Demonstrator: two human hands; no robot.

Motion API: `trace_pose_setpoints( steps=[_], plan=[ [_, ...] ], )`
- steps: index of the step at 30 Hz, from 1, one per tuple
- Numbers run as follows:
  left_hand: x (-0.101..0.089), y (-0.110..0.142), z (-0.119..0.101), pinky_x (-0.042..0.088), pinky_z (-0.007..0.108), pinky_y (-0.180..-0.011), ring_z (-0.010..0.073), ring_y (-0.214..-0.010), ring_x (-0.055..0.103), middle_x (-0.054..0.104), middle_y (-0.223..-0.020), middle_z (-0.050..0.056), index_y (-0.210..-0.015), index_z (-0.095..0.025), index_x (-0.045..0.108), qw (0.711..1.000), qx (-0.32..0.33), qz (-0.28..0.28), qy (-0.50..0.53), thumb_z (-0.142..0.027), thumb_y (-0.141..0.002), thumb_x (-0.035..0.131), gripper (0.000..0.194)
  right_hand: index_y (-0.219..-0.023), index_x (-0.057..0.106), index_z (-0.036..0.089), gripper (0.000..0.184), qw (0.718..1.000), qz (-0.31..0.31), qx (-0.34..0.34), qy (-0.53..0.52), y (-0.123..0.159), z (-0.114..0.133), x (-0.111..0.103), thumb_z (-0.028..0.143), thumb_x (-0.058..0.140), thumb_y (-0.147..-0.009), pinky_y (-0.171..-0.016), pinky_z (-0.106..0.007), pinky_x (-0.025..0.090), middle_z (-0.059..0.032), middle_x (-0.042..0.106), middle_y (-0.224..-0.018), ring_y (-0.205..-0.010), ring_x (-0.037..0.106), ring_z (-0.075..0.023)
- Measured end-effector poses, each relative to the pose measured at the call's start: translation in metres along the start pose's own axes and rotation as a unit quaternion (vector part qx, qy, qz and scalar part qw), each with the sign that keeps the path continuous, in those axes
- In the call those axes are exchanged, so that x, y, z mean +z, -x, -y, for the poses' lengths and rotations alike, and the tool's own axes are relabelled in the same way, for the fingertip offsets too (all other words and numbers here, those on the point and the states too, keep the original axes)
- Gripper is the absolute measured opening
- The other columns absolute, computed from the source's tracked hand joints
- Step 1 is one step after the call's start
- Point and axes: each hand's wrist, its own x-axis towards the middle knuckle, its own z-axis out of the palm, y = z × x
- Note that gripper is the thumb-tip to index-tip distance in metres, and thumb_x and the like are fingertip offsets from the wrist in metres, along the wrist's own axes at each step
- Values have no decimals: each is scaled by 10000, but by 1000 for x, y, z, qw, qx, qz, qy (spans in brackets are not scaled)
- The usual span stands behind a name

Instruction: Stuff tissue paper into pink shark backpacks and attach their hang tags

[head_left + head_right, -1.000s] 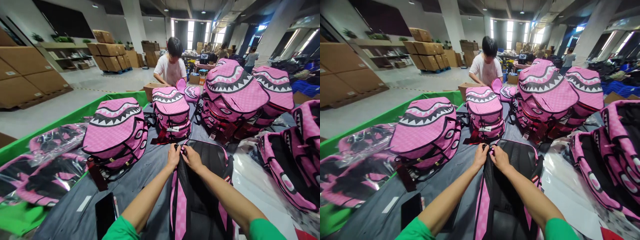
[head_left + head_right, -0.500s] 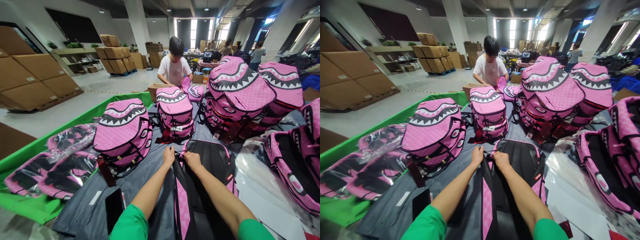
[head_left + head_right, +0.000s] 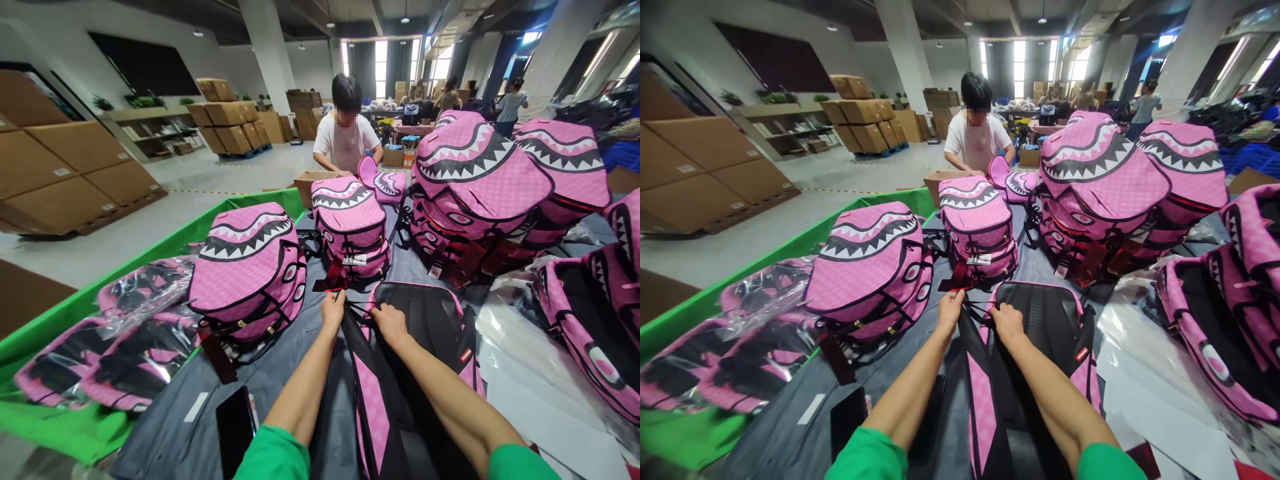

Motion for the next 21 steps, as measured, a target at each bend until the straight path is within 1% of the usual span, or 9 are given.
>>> trace_pose_setpoints(
  steps=[2,4,8,10,12,14,17,19,21],
  plan=[
    [6,-4,-2,365,271,-596,158,-573,510,506,-566,-16,-614,-198,546,997,-18,53,47,-584,-715,698,428,-1095,736,242,299,999,-26,-1,-34,0,-3,3,181,466,-981,-880,-386,459,-159,631,-1209,-1155,575,-294],
    [9,-1,-6,388,266,-581,146,-572,519,559,-601,-1,-664,-171,616,988,-23,117,95,-661,-633,731,505,-1094,735,214,312,996,-46,-2,-80,-1,-10,5,136,468,-953,-951,-425,441,-172,592,-1255,-1191,540,-303],
    [1,11,-20,469,280,-670,169,-705,608,689,-767,65,-802,-136,722,966,1,211,146,-651,-515,829,599,-1175,686,208,447,978,-52,-36,-200,5,-31,7,18,476,-830,-898,-337,488,-89,640,-1068,-980,618,-199],
    [-1,9,-31,488,291,-750,184,-790,631,718,-835,71,-844,-141,738,961,28,234,145,-586,-529,860,558,-1276,613,223,573,964,-58,-60,-252,20,-41,9,-8,453,-777,-875,-294,507,-46,652,-1028,-935,633,-159],
    [4,1,-41,493,304,-822,198,-875,644,736,-901,71,-895,-152,740,958,56,248,136,-560,-601,835,512,-1409,475,231,658,943,-62,-70,-321,47,-46,15,15,408,-791,-825,-277,532,-27,669,-1011,-882,650,-139],
    [22,-9,-49,497,318,-856,209,-927,652,746,-953,78,-939,-157,733,952,80,270,119,-572,-693,770,484,-1450,405,223,613,905,-47,-76,-417,84,-47,26,87,384,-853,-768,-290,553,-16,683,-937,-790,654,-145],
    [69,-16,-50,508,341,-872,221,-936,664,743,-964,86,-943,-155,724,943,105,309,69,-556,-778,710,434,-1333,548,220,441,858,33,-109,-501,144,-39,44,231,466,-900,-793,-353,572,-25,700,-866,-753,658,-187],
    [105,-10,-43,496,376,-934,243,-1006,650,726,-1011,85,-888,-171,718,943,120,311,21,-498,-768,754,350,-1239,631,238,359,860,89,-114,-489,180,-33,49,260,481,-914,-816,-356,576,-27,718,-874,-769,673,-198],
    [134,3,-36,447,429,-1030,281,-1140,595,690,-1129,94,-829,-192,701,949,134,285,-30,-417,-740,811,266,-1172,672,248,324,869,121,-96,-470,207,-33,45,243,449,-936,-835,-338,578,-24,735,-890,-795,692,-195]
  ],
)
